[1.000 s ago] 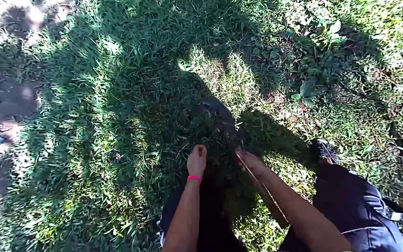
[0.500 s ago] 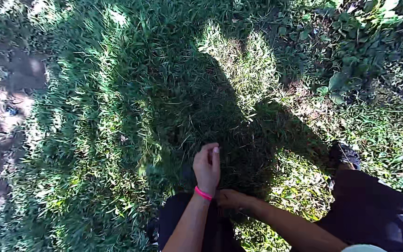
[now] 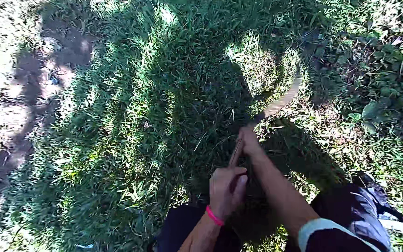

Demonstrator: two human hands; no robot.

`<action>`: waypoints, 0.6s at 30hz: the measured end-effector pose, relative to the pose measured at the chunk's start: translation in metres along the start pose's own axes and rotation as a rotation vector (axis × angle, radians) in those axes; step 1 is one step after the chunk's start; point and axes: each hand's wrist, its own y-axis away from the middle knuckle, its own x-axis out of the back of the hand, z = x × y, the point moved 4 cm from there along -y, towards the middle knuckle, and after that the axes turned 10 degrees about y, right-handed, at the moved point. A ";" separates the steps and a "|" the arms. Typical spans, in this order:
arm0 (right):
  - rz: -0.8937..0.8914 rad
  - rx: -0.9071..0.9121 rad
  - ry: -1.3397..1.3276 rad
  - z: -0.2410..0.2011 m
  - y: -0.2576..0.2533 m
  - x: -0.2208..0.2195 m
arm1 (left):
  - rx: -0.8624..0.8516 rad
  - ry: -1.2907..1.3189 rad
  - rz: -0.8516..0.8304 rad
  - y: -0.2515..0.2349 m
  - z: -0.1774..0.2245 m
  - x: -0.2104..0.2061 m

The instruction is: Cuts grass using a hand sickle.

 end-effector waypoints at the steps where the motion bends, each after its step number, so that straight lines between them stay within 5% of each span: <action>1: -0.203 -0.029 0.228 0.036 0.033 -0.022 | 0.018 -0.007 0.009 -0.003 -0.006 0.002; 3: -0.535 -0.051 0.560 0.124 0.075 -0.037 | 0.041 -0.008 0.005 -0.007 -0.016 0.003; 5: -0.584 -0.036 0.679 0.173 0.077 -0.021 | 0.043 0.001 -0.011 -0.009 -0.019 -0.003; 9: -0.208 0.112 0.339 0.024 0.053 0.011 | 0.015 0.048 -0.013 -0.015 -0.009 -0.011; 13: 0.255 0.200 -0.389 -0.109 -0.034 0.043 | -0.049 0.108 0.028 -0.015 0.006 -0.010; 15: 0.295 0.174 -0.489 -0.107 -0.044 0.016 | -0.070 0.124 0.046 -0.013 0.010 -0.008; 18: -0.001 0.112 0.072 0.017 0.015 -0.084 | -0.068 0.107 0.086 -0.017 0.000 -0.007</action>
